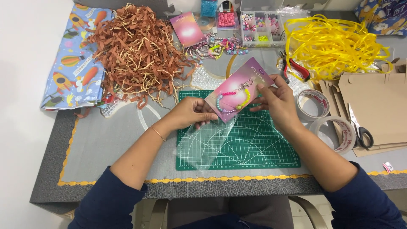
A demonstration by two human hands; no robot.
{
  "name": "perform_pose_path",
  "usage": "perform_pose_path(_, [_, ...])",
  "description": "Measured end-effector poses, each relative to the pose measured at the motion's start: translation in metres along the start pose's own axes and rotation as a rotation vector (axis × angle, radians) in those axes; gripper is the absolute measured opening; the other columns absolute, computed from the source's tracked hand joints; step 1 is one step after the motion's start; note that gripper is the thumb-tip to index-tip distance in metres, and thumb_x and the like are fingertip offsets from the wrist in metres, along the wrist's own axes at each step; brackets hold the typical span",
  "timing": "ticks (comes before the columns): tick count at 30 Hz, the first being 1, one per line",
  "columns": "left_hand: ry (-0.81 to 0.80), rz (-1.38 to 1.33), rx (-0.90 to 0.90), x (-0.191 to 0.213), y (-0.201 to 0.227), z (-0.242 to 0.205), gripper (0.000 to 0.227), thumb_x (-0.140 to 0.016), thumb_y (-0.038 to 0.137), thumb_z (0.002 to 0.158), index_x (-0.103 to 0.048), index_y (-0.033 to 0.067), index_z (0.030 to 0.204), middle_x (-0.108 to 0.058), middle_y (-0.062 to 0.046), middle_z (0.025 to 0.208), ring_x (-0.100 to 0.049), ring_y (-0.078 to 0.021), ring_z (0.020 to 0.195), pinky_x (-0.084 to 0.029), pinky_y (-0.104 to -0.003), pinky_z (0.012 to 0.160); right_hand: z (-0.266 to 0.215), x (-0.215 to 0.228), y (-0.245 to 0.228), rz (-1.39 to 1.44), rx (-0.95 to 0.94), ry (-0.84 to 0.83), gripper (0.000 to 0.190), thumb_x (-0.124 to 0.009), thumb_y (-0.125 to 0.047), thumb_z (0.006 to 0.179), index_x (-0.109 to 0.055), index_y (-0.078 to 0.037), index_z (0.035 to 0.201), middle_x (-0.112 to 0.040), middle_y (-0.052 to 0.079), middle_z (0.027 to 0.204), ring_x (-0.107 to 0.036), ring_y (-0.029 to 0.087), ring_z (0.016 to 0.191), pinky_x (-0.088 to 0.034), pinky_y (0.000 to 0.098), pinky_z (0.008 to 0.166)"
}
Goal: Wrapping a small gift box with patterned paper and a ribbon, and packaging a keychain into a plastic sleeve.
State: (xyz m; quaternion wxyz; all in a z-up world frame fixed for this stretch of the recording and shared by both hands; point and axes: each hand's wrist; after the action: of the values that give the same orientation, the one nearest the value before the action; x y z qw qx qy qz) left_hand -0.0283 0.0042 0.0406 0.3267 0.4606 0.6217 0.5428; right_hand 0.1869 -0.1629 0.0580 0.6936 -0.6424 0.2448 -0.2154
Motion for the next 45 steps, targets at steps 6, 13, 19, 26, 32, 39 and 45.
perform_pose_path(6, [0.053, -0.08, -0.031, -0.001, -0.006, 0.003, 0.028, -0.085, 0.019, 0.084, -0.071, -0.002, 0.097, -0.074, -0.014, 0.074, -0.07, -0.0109, 0.06, -0.061, -0.02, 0.046, 0.004, 0.006, 0.005, -0.021, 0.048, 0.017, 0.019, -0.056, -0.01, 0.105, -0.055, -0.003, 0.122, -0.066, 0.015, 0.088, -0.075, 0.027, 0.071, -0.068, 0.0384, 0.057])
perform_pose_path(13, [0.067, -0.126, -0.049, -0.007, -0.004, 0.001, 0.041, -0.082, 0.016, 0.085, -0.062, -0.0041, 0.115, -0.074, -0.019, 0.085, -0.074, -0.0176, 0.07, -0.066, -0.024, 0.053, 0.004, 0.004, 0.011, -0.09, 0.094, -0.029, 0.021, -0.057, -0.009, 0.105, -0.057, -0.001, 0.125, -0.068, 0.018, 0.088, -0.073, 0.025, 0.069, -0.067, 0.0378, 0.058])
perform_pose_path(19, [0.068, -0.16, -0.081, -0.025, -0.003, -0.004, 0.077, -0.082, 0.013, 0.084, -0.037, 0.0058, 0.147, -0.072, -0.023, 0.099, -0.075, -0.0262, 0.08, -0.069, -0.029, 0.059, 0.002, 0.003, 0.009, -0.126, 0.116, -0.049, 0.023, -0.058, -0.009, 0.106, -0.057, -0.001, 0.127, -0.069, 0.018, 0.087, -0.071, 0.023, 0.069, -0.066, 0.0368, 0.059])
perform_pose_path(26, [0.095, -0.08, -0.154, -0.036, 0.003, -0.006, 0.066, -0.076, 0.022, 0.092, -0.04, 0.0087, 0.145, -0.072, -0.016, 0.098, -0.072, -0.021, 0.081, -0.068, -0.031, 0.061, 0.003, 0.007, 0.013, -0.166, 0.133, -0.065, 0.022, -0.06, -0.008, 0.105, -0.058, 0.0, 0.126, -0.069, 0.018, 0.083, -0.07, 0.021, 0.066, -0.065, 0.0352, 0.058])
perform_pose_path(32, [0.171, 0.032, -0.241, -0.035, 0.015, -0.013, 0.072, -0.073, 0.022, 0.094, -0.031, 0.0158, 0.153, -0.053, -0.023, 0.134, -0.069, -0.0269, 0.096, -0.068, -0.038, 0.071, 0.001, 0.005, 0.015, -0.18, 0.123, -0.108, 0.022, -0.062, -0.008, 0.103, -0.058, -0.001, 0.124, -0.07, 0.016, 0.079, -0.07, 0.019, 0.066, -0.065, 0.0336, 0.059])
perform_pose_path(39, [0.093, 0.339, -0.266, -0.028, 0.019, -0.016, 0.049, -0.073, 0.034, 0.093, -0.059, 0.0178, 0.137, -0.039, -0.02, 0.142, -0.064, -0.0275, 0.096, -0.063, -0.038, 0.074, 0.004, 0.005, 0.024, -0.193, 0.118, -0.16, 0.023, -0.063, -0.01, 0.102, -0.06, -0.002, 0.123, -0.071, 0.017, 0.077, -0.071, 0.02, 0.065, -0.065, 0.0334, 0.058])
perform_pose_path(45, [0.036, 0.382, -0.256, -0.027, 0.018, -0.017, 0.04, -0.076, 0.033, 0.09, -0.064, 0.009, 0.12, -0.044, -0.021, 0.137, -0.065, -0.0324, 0.095, -0.063, -0.041, 0.074, 0.006, 0.008, 0.03, -0.208, 0.107, -0.214, 0.021, -0.064, -0.01, 0.102, -0.06, -0.002, 0.122, -0.072, 0.018, 0.079, -0.072, 0.02, 0.066, -0.065, 0.033, 0.059])
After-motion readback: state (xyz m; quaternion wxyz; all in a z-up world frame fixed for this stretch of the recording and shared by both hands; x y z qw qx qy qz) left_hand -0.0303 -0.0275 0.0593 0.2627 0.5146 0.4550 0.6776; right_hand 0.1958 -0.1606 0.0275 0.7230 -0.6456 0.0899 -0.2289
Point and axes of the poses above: each hand's wrist, its own z-axis towards the middle knuckle, its own x-axis out of the back of the hand, y = z × x
